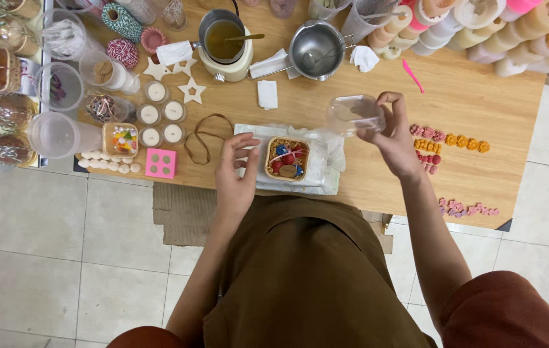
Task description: The person ties a ribbon around a small container of wax melts, places it on a shelf, retrieves wood wool from a box, and places it into a small wooden box along with several wax melts.
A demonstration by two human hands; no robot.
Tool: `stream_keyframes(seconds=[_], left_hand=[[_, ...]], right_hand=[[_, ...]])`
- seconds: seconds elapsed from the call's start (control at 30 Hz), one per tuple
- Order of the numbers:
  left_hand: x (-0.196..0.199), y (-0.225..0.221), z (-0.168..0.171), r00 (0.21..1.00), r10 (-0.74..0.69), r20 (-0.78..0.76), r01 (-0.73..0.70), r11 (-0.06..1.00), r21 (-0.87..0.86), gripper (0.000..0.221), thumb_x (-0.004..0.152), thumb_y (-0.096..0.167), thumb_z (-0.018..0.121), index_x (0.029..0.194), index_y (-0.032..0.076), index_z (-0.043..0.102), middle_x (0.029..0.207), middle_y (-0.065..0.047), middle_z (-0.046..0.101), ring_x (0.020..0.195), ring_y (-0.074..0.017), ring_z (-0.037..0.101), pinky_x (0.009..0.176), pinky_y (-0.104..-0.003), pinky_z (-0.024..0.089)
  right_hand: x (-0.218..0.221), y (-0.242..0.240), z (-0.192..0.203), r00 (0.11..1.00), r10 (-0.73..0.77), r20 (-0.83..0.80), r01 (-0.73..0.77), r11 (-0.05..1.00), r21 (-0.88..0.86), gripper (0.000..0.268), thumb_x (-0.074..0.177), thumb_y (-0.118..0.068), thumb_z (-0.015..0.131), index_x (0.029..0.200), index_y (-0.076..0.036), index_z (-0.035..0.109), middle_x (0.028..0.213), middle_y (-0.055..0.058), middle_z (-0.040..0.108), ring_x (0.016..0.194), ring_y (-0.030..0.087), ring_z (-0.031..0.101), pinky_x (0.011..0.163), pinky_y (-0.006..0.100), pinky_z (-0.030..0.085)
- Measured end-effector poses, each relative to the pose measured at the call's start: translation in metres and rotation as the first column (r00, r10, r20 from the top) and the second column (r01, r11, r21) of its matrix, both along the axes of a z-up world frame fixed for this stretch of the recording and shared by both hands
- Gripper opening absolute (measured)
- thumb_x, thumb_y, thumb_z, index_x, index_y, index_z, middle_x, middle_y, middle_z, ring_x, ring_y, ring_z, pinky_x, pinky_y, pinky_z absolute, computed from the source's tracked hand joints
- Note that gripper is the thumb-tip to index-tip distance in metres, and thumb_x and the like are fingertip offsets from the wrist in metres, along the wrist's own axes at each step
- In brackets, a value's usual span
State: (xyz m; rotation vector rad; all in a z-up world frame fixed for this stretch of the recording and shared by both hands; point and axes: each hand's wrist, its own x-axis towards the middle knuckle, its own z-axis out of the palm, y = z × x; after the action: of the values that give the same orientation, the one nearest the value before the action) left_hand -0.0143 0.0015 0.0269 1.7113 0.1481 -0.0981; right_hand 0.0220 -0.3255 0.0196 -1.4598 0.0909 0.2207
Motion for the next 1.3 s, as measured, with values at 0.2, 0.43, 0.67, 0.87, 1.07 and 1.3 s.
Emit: stream_keyframes(seconds=[0.2, 0.43, 0.67, 0.87, 1.07, 1.3], left_hand=[[0.005, -0.035, 0.022, 0.957, -0.273, -0.098, 0.180, 0.824, -0.537, 0.051, 0.101, 0.019, 0.068, 0.143, 0.004, 0.045, 0.138, -0.017, 0.058, 0.122, -0.0205, 0.063, 0.101, -0.033, 0.056], [-0.002, -0.048, 0.059, 0.944, -0.331, -0.012, 0.286, 0.833, -0.473, 0.073, 0.097, 0.025, 0.072, 0.155, 0.009, 0.031, 0.151, -0.014, 0.046, 0.140, -0.0231, 0.049, 0.109, -0.039, 0.051], [-0.013, -0.039, 0.086, 0.919, -0.277, 0.282, 0.308, 0.949, -0.072, 0.028, 0.099, 0.025, 0.079, 0.122, 0.014, 0.069, 0.143, -0.007, 0.060, 0.136, -0.0211, 0.059, 0.114, -0.037, 0.051], [-0.011, -0.027, 0.103, 0.883, -0.382, 0.272, 0.427, 0.895, -0.129, 0.055, 0.096, 0.028, 0.082, 0.141, 0.013, 0.056, 0.149, -0.009, 0.055, 0.139, -0.0219, 0.053, 0.118, -0.038, 0.048], [-0.001, -0.018, 0.123, 0.847, -0.509, 0.154, 0.532, 0.812, -0.239, 0.109, 0.078, 0.032, 0.091, 0.164, 0.007, 0.029, 0.163, -0.014, 0.046, 0.154, -0.0281, 0.046, 0.124, -0.044, 0.042], [-0.005, -0.015, 0.148, 0.822, -0.527, 0.214, 0.558, 0.821, -0.123, 0.100, 0.081, 0.027, 0.090, 0.162, 0.008, 0.034, 0.163, -0.013, 0.050, 0.152, -0.0270, 0.052, 0.122, -0.043, 0.048]], right_hand=[[-0.025, 0.043, 0.021, 0.974, 0.103, 0.200, -0.110, 0.994, 0.026, 0.062, 0.082, -0.011, 0.087, 0.119, -0.016, 0.038, 0.140, 0.008, 0.052, 0.136, 0.022, 0.052, 0.115, 0.040, 0.047], [-0.037, 0.065, 0.035, 0.958, 0.163, 0.235, -0.158, 0.987, -0.040, 0.084, 0.076, -0.029, 0.093, 0.140, -0.011, 0.042, 0.138, 0.005, 0.052, 0.137, 0.022, 0.052, 0.118, 0.041, 0.042], [-0.039, 0.069, 0.065, 0.961, 0.204, 0.189, -0.197, 0.979, -0.056, 0.103, 0.072, -0.016, 0.094, 0.158, -0.004, 0.040, 0.155, 0.014, 0.052, 0.147, 0.026, 0.050, 0.127, 0.046, 0.041], [-0.044, 0.078, 0.091, 0.904, 0.134, 0.406, -0.084, 0.987, -0.139, 0.094, 0.072, -0.018, 0.098, 0.144, -0.009, 0.037, 0.157, 0.017, 0.048, 0.147, 0.029, 0.052, 0.128, 0.048, 0.044], [-0.047, 0.081, 0.110, 0.718, 0.299, 0.629, 0.131, 0.830, -0.543, 0.090, 0.071, -0.015, 0.100, 0.138, -0.008, 0.039, 0.142, 0.019, 0.051, 0.137, 0.031, 0.058, 0.114, 0.042, 0.057], [-0.037, 0.088, 0.129, 0.555, 0.299, 0.776, 0.306, 0.794, -0.525, 0.083, 0.075, -0.015, 0.098, 0.132, -0.008, 0.038, 0.137, 0.021, 0.047, 0.128, 0.034, 0.054, 0.107, 0.045, 0.057]])
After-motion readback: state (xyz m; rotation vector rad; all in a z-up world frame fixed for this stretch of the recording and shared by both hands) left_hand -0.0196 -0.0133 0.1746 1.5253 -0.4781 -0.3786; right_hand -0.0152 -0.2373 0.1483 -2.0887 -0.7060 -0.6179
